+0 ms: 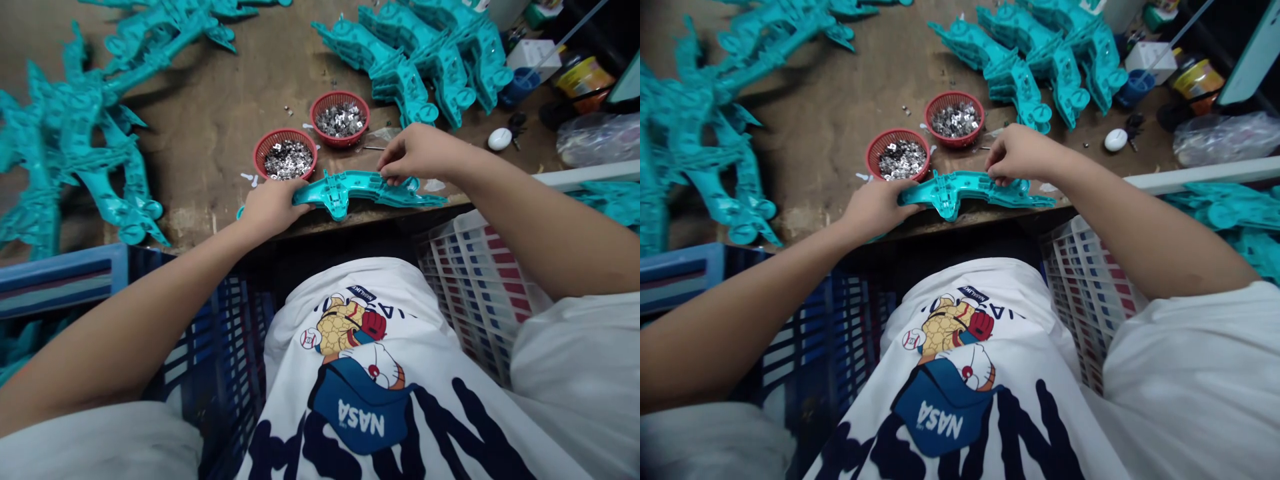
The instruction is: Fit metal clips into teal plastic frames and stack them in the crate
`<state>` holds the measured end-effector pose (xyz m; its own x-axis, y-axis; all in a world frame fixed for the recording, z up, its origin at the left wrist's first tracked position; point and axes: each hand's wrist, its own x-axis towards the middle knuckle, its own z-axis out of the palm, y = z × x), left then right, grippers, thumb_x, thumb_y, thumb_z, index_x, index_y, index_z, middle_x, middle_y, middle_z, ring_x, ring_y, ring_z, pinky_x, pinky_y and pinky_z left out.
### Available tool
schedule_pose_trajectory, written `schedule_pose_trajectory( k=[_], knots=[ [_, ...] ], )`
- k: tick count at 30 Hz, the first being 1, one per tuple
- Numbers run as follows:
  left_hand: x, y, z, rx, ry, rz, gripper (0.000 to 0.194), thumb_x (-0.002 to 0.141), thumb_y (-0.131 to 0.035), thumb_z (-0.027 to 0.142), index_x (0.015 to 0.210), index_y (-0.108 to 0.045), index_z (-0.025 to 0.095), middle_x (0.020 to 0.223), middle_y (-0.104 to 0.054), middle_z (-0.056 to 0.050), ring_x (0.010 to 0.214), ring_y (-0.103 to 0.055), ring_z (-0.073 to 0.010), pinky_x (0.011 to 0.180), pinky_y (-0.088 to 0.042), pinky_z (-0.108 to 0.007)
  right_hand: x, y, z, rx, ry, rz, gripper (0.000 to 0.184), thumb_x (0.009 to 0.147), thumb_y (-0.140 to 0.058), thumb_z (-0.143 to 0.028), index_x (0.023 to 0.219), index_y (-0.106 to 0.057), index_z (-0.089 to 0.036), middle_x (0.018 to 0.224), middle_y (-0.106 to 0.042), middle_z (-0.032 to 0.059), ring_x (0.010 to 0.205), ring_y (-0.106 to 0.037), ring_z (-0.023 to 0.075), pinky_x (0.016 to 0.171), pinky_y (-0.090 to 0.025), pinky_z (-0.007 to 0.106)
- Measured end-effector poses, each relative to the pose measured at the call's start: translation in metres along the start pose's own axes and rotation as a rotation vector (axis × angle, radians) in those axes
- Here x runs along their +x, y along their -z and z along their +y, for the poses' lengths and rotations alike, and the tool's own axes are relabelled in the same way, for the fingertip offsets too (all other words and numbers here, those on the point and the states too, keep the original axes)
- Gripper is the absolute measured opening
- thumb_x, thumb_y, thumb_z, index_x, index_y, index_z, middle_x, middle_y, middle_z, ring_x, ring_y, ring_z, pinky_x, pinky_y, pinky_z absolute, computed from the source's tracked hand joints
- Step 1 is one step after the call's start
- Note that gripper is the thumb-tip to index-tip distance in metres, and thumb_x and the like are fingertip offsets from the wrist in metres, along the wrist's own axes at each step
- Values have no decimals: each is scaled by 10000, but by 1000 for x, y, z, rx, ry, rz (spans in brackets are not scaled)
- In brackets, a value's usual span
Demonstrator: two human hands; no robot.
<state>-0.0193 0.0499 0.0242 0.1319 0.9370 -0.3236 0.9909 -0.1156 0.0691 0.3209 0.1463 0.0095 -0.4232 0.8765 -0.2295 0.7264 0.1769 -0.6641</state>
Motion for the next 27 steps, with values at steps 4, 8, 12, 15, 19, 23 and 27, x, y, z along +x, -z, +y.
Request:
schedule_pose_trajectory(
  k=[4, 8, 12, 15, 19, 23, 27],
  knots=[
    [1, -1, 0, -7, -5, 1, 519, 1207, -731, 506, 1683, -859, 343, 1587, -934, -129, 1514, -867, -459, 1199, -701, -509, -2, -2, -3, -29, -19, 16, 291, 965, -1104, -527, 1080, -1004, -278, 815, -868, 101, 881, -924, 420, 937, -841, 643],
    [1, -2, -1, -13, -1, 3, 519, 1214, -730, 511, 1691, -857, 352, 1595, -932, -130, 1527, -860, -467, 1198, -708, -522, -5, -4, -7, -93, -2, 46, 292, 998, -1035, -467, 1220, -1028, -277, 829, -878, 107, 935, -934, 443, 981, -838, 668],
    [0, -1, 0, -11, -3, 0, 514, 1210, -730, 521, 1680, -857, 358, 1591, -935, -123, 1487, -871, -447, 1182, -707, -500, -9, -3, -13, -175, 8, 37, 287, 1020, -955, -413, 1258, -1041, -278, 847, -891, 110, 983, -939, 453, 993, -835, 642],
    [-1, 0, 1, -8, 1, 0, 515, 1209, -728, 516, 1682, -857, 360, 1583, -936, -118, 1479, -872, -435, 1188, -704, -494, -11, -3, -18, -233, 17, 30, 289, 1016, -914, -361, 1249, -1040, -245, 866, -897, 111, 1010, -939, 460, 1001, -818, 626],
    [-1, -1, 2, -3, -5, -13, 528, 1212, -740, 478, 1717, -834, 359, 1634, -914, -126, 1552, -848, -464, 1210, -709, -529, -12, -6, -24, -358, 42, 74, 241, 1007, -880, -273, 1181, -1036, -213, 970, -931, 133, 1093, -930, 459, 1105, -772, 608],
    [1, -6, 2, 42, -11, -19, 568, 1169, -819, 479, 1710, -809, 304, 1684, -884, -161, 1579, -833, -505, 1228, -715, -555, -11, -10, -23, -430, 56, 88, 209, 1019, -893, -254, 1169, -1030, -201, 1076, -957, 160, 1148, -922, 464, 1147, -744, 598],
    [2, -8, 3, 50, -22, -28, 593, 1171, -753, 368, 1759, -762, 288, 1712, -861, -186, 1583, -826, -519, 1240, -711, -591, -16, -13, -20, -496, 82, 100, 178, 1061, -906, -332, 1134, -1026, -224, 1094, -958, 173, 1200, -905, 498, 1173, -715, 635]
  ],
)
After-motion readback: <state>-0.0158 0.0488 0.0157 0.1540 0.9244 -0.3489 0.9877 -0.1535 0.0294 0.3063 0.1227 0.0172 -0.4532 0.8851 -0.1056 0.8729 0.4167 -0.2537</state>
